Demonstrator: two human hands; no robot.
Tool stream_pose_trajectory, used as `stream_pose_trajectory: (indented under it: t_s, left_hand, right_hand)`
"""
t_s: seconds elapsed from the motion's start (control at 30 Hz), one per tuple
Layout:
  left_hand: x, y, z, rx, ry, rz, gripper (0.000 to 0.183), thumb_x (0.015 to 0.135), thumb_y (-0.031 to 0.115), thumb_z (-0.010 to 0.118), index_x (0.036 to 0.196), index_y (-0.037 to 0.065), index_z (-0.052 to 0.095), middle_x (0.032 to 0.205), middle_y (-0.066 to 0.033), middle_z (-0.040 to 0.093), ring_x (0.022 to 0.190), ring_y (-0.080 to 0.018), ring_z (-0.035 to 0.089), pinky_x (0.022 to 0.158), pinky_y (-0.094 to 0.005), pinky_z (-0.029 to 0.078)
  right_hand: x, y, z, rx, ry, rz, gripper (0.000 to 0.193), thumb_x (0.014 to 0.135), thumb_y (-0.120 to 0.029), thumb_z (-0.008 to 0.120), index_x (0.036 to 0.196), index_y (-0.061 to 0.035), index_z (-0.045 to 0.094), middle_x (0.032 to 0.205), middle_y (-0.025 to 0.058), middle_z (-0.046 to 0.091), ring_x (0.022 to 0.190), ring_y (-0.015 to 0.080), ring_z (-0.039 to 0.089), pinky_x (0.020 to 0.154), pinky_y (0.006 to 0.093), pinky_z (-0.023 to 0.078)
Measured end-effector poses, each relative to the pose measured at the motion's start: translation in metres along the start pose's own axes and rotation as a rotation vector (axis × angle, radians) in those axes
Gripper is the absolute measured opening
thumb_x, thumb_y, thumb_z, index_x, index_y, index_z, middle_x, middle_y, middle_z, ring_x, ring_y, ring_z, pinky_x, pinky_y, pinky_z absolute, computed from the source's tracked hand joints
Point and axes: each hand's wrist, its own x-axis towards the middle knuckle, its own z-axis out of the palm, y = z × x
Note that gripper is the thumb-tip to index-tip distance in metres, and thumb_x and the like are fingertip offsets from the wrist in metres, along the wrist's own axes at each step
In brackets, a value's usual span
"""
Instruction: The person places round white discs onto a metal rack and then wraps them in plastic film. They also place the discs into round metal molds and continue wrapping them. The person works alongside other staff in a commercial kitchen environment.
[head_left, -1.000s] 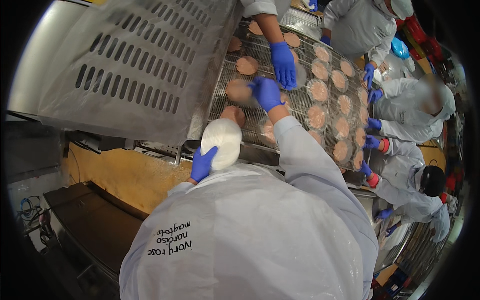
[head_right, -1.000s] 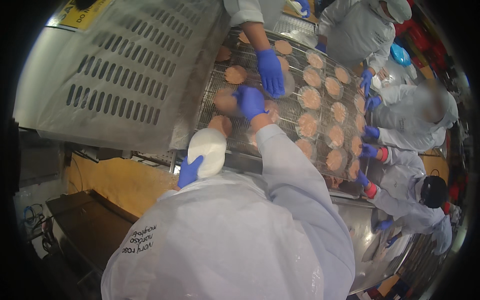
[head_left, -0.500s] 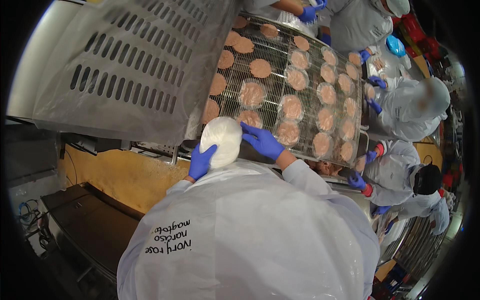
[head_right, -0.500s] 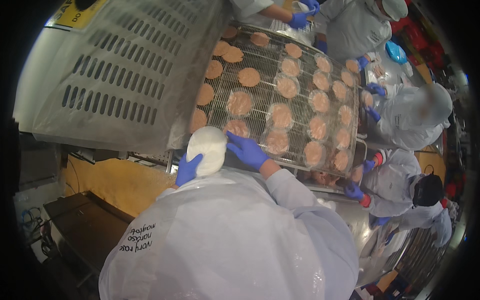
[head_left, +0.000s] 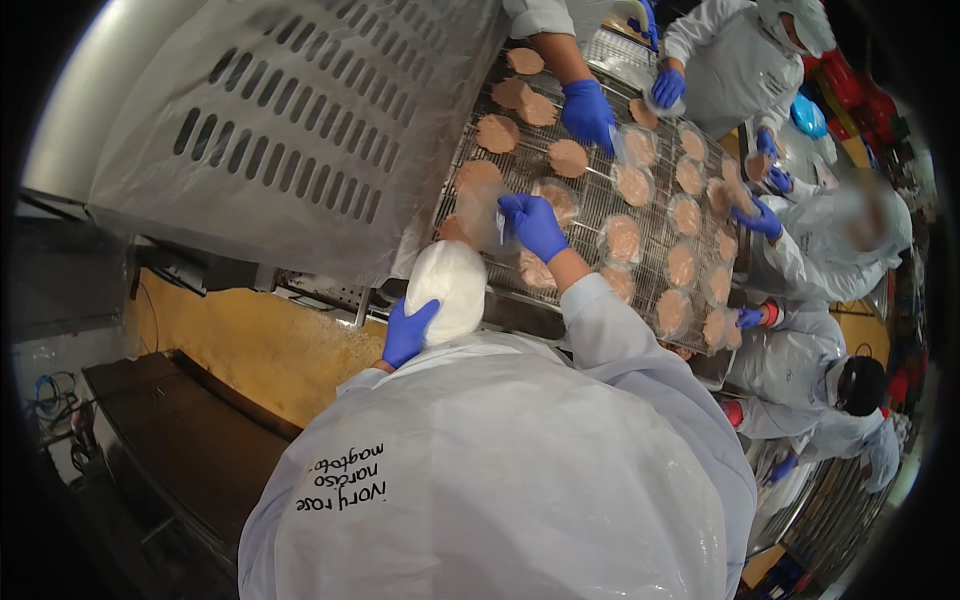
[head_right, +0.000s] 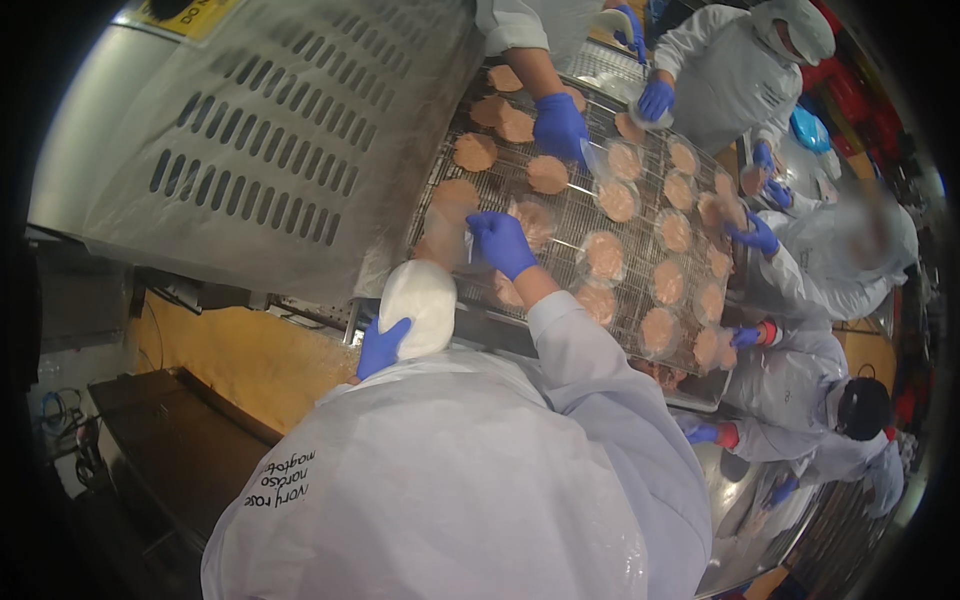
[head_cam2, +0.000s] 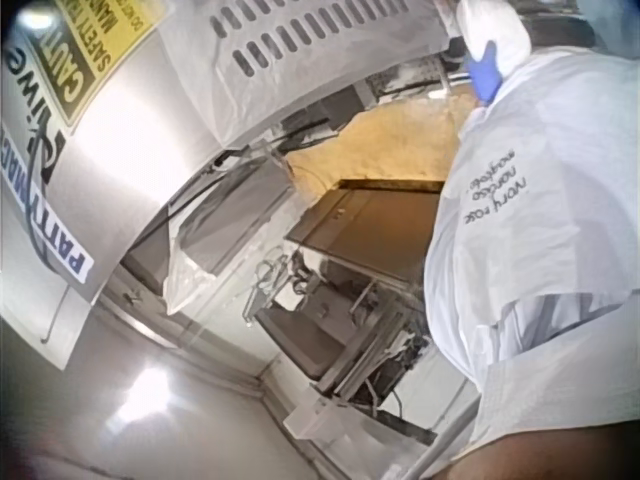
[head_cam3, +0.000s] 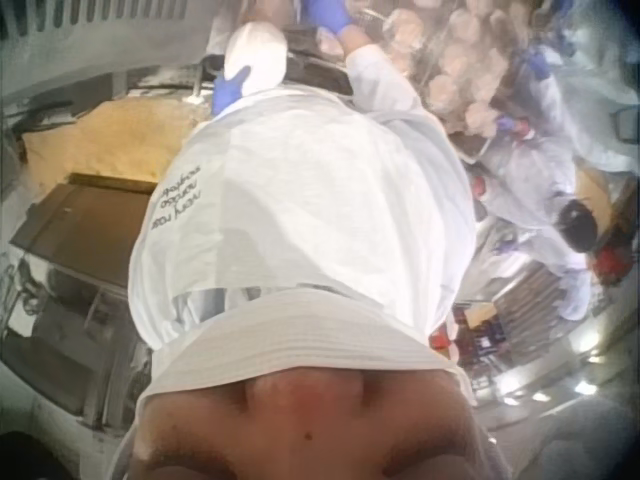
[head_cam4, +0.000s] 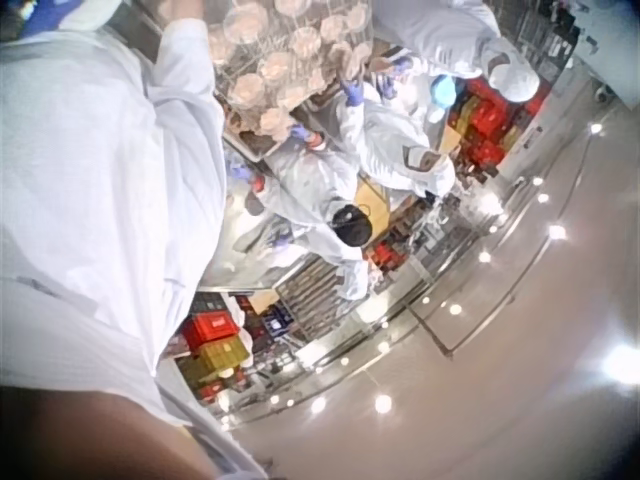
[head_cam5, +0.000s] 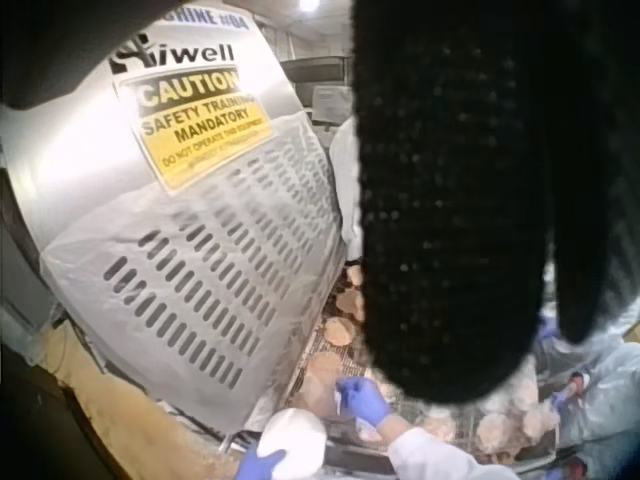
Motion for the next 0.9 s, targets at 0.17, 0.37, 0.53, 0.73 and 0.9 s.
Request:
stream_pose_trajectory:
  t_s: [0.17,0.37,0.53,0.73,0.9]
  left_hand:
    - [0.006,-0.029,-0.015,-0.259,-0.039,0.070,0.037,0.084,0.012,0.070,0.116,-0.004,0.058,0.104,-0.0106,0.065,0.089,-0.0165,0.064,0.079,-0.0293,0.052]
    - [0.016,-0.029,-0.022,-0.215,-0.033,-0.043,0.037,0.084,0.012,0.070,0.115,-0.004,0.058,0.103,-0.0108,0.066,0.088,-0.0165,0.064,0.078,-0.0294,0.053]
    - [0.016,-0.027,-0.014,-0.191,-0.037,0.006,0.037,0.084,0.013,0.070,0.114,-0.004,0.059,0.104,-0.0111,0.066,0.090,-0.0166,0.064,0.079,-0.0294,0.052]
    - [0.020,-0.030,-0.010,-0.152,-0.100,0.041,0.037,0.083,0.011,0.071,0.115,-0.003,0.058,0.106,-0.0109,0.065,0.092,-0.0161,0.063,0.082,-0.0293,0.052]
    - [0.020,0.000,0.013,-0.172,-0.157,0.087,0.039,0.082,0.009,0.072,0.117,-0.003,0.057,0.107,-0.0108,0.065,0.092,-0.0161,0.063,0.083,-0.0300,0.052]
  right_hand:
    - [0.057,0.014,0.004,-0.448,0.206,-0.277,0.023,0.087,-0.007,0.056,0.107,-0.0024,0.066,0.095,0.0177,0.069,0.089,0.0328,0.066,0.080,0.0381,0.051]
    - [0.042,0.059,0.054,-0.878,0.106,-0.401,0.047,0.086,-0.008,0.054,0.132,-0.0077,0.047,0.139,0.0161,0.045,0.129,0.0332,0.044,0.105,0.0414,0.038]
    - [-0.063,0.041,0.046,-0.648,-0.245,-0.355,0.047,0.090,-0.014,0.052,0.135,-0.0053,0.044,0.144,0.0182,0.040,0.134,0.0359,0.037,0.109,0.0452,0.032]
    - [-0.101,-0.006,0.024,-0.176,-0.277,0.024,0.041,0.093,-0.028,0.055,0.123,-0.0013,0.055,0.115,0.0216,0.060,0.105,0.0347,0.058,0.091,0.0410,0.045]
    - [-0.069,0.025,0.055,-0.039,-0.013,-0.069,0.035,0.091,-0.028,0.057,0.111,0.0004,0.061,0.086,0.0164,0.066,0.079,0.0268,0.063,0.073,0.0355,0.049]
